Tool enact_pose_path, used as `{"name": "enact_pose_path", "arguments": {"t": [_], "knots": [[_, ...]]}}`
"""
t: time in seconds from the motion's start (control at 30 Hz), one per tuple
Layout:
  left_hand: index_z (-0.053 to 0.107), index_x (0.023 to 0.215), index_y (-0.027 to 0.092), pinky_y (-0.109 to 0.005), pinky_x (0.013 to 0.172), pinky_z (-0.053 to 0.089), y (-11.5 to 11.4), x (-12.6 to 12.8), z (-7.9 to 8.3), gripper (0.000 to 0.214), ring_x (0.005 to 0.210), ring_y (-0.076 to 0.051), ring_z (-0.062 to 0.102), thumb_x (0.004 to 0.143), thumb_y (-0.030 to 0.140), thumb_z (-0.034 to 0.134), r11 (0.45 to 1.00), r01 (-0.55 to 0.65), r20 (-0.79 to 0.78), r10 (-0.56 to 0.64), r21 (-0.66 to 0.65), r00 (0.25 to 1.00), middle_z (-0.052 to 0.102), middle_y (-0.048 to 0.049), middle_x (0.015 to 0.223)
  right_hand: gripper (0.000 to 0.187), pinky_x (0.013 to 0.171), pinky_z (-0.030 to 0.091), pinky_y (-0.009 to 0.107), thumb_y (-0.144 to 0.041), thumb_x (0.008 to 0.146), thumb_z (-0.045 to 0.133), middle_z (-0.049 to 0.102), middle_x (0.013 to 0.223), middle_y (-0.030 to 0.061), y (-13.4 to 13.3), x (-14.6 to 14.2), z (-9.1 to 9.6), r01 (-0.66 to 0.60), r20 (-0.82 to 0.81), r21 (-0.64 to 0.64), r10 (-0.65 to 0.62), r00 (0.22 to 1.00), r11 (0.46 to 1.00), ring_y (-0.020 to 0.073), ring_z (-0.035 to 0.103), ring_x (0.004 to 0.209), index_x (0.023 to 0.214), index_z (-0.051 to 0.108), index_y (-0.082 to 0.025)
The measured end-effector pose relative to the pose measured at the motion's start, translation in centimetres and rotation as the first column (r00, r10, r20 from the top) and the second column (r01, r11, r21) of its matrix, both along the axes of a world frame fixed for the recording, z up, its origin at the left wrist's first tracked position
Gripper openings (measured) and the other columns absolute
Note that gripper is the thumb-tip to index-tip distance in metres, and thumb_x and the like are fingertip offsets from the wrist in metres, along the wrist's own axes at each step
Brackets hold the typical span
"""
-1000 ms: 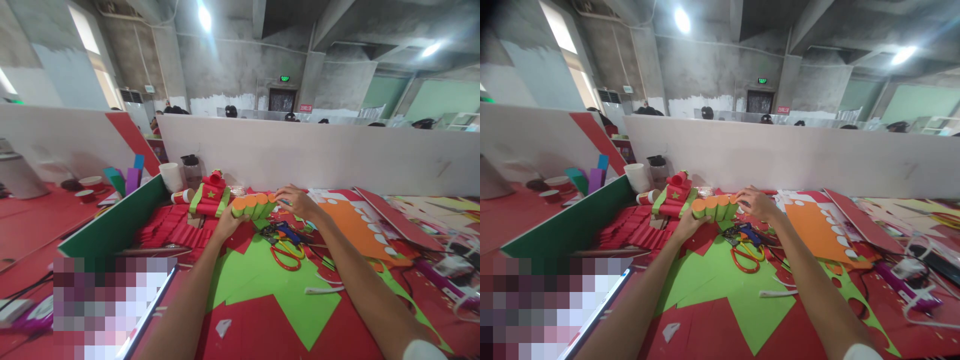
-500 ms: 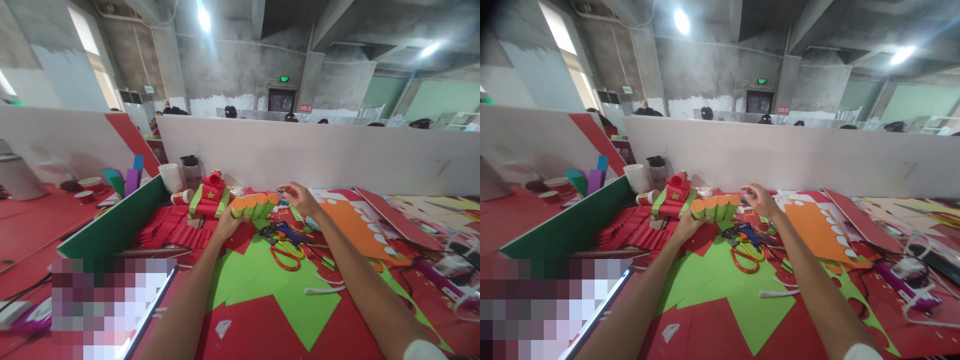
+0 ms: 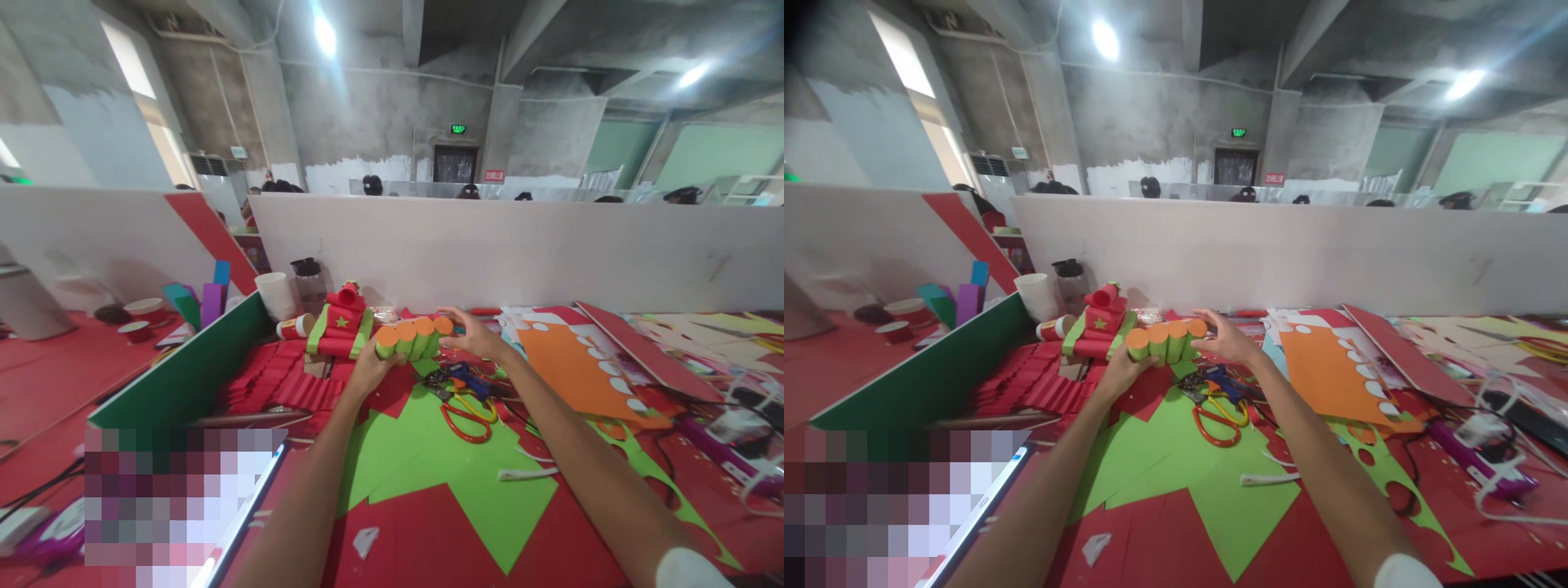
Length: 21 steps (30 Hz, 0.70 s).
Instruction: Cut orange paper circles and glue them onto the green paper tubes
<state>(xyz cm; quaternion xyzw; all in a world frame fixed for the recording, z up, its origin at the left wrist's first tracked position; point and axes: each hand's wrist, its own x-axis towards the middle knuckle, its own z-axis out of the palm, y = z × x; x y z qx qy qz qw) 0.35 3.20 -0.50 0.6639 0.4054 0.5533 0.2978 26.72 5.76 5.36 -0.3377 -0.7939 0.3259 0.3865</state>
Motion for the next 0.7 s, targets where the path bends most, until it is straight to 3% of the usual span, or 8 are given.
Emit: {"name": "enact_pose_path", "arguments": {"t": [0.17, 0.3, 0.43, 0.7], "knots": [[0.064, 0.103, 0.015, -0.041, 0.094, 0.055, -0.1, 0.0, 0.1, 0.039, 0.106, -0.029, 0.067, 0.071, 0.033, 0.075, 1.000, -0.011, -0.040, 0.011, 0.003, 0.999, 0.072, -0.0104, 0.114, 0.047, 0.103, 0.051, 0.045, -0.039, 0.089, 0.067, 0.061, 0.136, 0.0099, -0.2, -0.1, 0.0, 0.001, -0.099, -0.136, -0.014, 0.995, 0.991, 0.0266, 0.055, 0.130, 0.132, 0.054, -0.027], [0.066, 0.106, 0.014, -0.039, 0.091, 0.056, -0.1, 0.0, 0.2, 0.044, 0.103, -0.028, 0.068, 0.071, 0.038, 0.076, 0.999, -0.034, -0.050, 0.034, 0.006, 0.998, 0.073, -0.0118, 0.113, 0.042, 0.090, 0.058, 0.040, -0.036, 0.087, 0.069, 0.069, 0.116, 0.0071, 0.5, -0.3, -0.5, 0.017, -0.120, -0.128, -0.033, 0.992, 0.992, 0.0245, 0.064, 0.112, 0.125, 0.057, -0.026], [0.065, 0.109, 0.015, -0.039, 0.091, 0.056, -0.2, 0.1, 0.3, 0.047, 0.104, -0.028, 0.068, 0.071, 0.039, 0.076, 1.000, -0.028, -0.039, 0.028, 0.001, 0.999, 0.073, -0.0120, 0.115, 0.040, 0.083, 0.059, 0.036, -0.036, 0.084, 0.070, 0.069, 0.103, 0.0041, 1.1, -0.4, -1.0, 0.016, -0.110, -0.121, -0.030, 0.993, 0.992, 0.0231, 0.066, 0.104, 0.121, 0.058, -0.025], [0.065, 0.109, 0.015, -0.040, 0.090, 0.056, -0.3, 0.0, 0.1, 0.044, 0.102, -0.028, 0.069, 0.072, 0.038, 0.076, 1.000, -0.018, -0.052, 0.019, 0.007, 0.998, 0.073, -0.0122, 0.115, 0.040, 0.075, 0.058, 0.031, -0.038, 0.084, 0.070, 0.068, 0.104, 0.0037, 0.7, -0.6, -0.9, 0.008, -0.153, -0.183, -0.037, 0.988, 0.983, 0.0193, 0.066, 0.093, 0.121, 0.059, -0.024]]}}
